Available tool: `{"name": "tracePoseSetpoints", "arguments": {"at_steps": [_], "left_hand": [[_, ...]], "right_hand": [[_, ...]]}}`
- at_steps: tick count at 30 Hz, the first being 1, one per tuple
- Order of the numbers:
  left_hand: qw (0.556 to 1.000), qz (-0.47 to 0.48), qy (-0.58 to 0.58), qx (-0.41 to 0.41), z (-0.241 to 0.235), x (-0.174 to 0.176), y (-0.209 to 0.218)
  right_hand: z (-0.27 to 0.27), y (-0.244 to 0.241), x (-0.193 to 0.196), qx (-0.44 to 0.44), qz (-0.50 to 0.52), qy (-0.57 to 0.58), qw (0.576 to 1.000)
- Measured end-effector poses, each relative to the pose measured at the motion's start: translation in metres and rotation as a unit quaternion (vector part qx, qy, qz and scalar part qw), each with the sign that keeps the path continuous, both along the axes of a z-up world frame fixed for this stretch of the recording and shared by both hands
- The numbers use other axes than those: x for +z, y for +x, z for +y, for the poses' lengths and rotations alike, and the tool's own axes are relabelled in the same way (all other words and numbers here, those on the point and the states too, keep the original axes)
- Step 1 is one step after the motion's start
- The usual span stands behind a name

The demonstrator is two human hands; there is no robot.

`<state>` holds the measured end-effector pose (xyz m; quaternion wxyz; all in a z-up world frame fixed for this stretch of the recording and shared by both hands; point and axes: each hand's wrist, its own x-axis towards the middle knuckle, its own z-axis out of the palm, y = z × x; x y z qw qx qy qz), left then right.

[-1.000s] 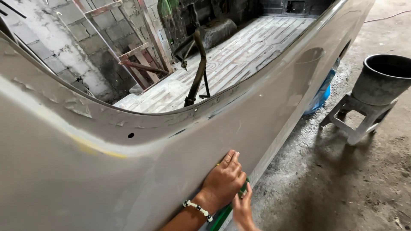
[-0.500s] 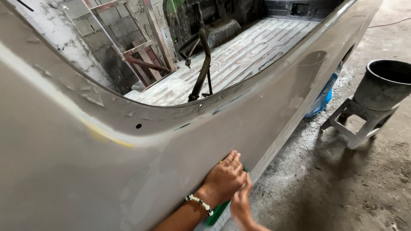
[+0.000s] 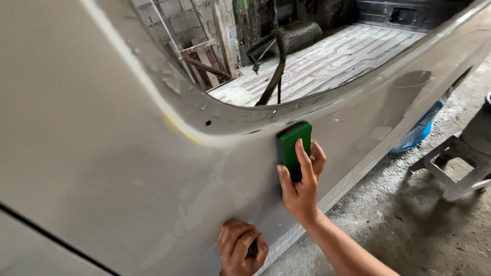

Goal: The person uses a green sanding block to sand the exterior surface of a car door. They repeatedly dip a yellow cloth into a bucket of water and wipe the sanded area to clean it. The person moves along the side of the vehicle, sanding and wiping different sections of the door panel.

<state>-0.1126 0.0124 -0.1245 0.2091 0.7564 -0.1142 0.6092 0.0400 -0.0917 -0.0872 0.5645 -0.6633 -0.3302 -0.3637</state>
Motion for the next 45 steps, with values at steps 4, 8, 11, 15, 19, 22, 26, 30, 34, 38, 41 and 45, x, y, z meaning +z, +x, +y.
{"name": "tracePoseSetpoints", "arguments": {"at_steps": [4,8,11,15,19,22,26,30,34,38,41,45], "left_hand": [[0.999,-0.021,0.039,0.026,0.01,0.0,-0.017],[0.998,-0.019,-0.006,0.06,0.017,-0.004,-0.015],[0.998,-0.004,0.028,0.064,0.015,-0.007,-0.019],[0.996,0.006,0.047,0.077,0.016,-0.011,-0.015],[0.992,-0.022,0.073,0.102,0.016,-0.016,-0.01],[0.995,0.002,0.059,0.077,0.017,-0.016,-0.012],[0.995,0.025,0.06,0.076,0.017,-0.018,-0.014],[0.993,0.015,0.083,0.082,0.02,-0.023,-0.009],[0.994,0.037,0.061,0.082,0.024,-0.035,-0.01],[0.994,0.014,0.076,0.077,0.024,-0.032,-0.004],[0.993,-0.008,0.076,0.092,0.026,-0.031,0.001],[0.992,-0.01,0.098,0.073,0.032,-0.033,0.003]], "right_hand": [[0.0,-0.014,-0.028,0.025,-0.078,-0.023,0.996],[0.001,0.0,-0.035,0.059,-0.169,-0.094,0.979],[0.006,-0.004,-0.011,0.048,-0.126,-0.074,0.988],[0.005,-0.02,-0.021,0.056,-0.17,-0.069,0.981],[0.003,-0.015,-0.044,0.098,-0.247,-0.111,0.958],[0.016,-0.005,-0.01,0.07,-0.196,-0.081,0.975],[0.023,-0.009,0.004,0.043,-0.131,-0.011,0.99],[0.014,-0.012,-0.035,0.029,-0.259,-0.108,0.959],[0.023,-0.002,-0.013,0.048,-0.159,-0.06,0.984],[0.027,-0.013,-0.007,0.013,-0.125,-0.011,0.992],[0.02,0.003,-0.018,-0.004,-0.177,-0.051,0.983],[-0.001,0.023,-0.013,0.024,-0.074,-0.007,0.997]]}}
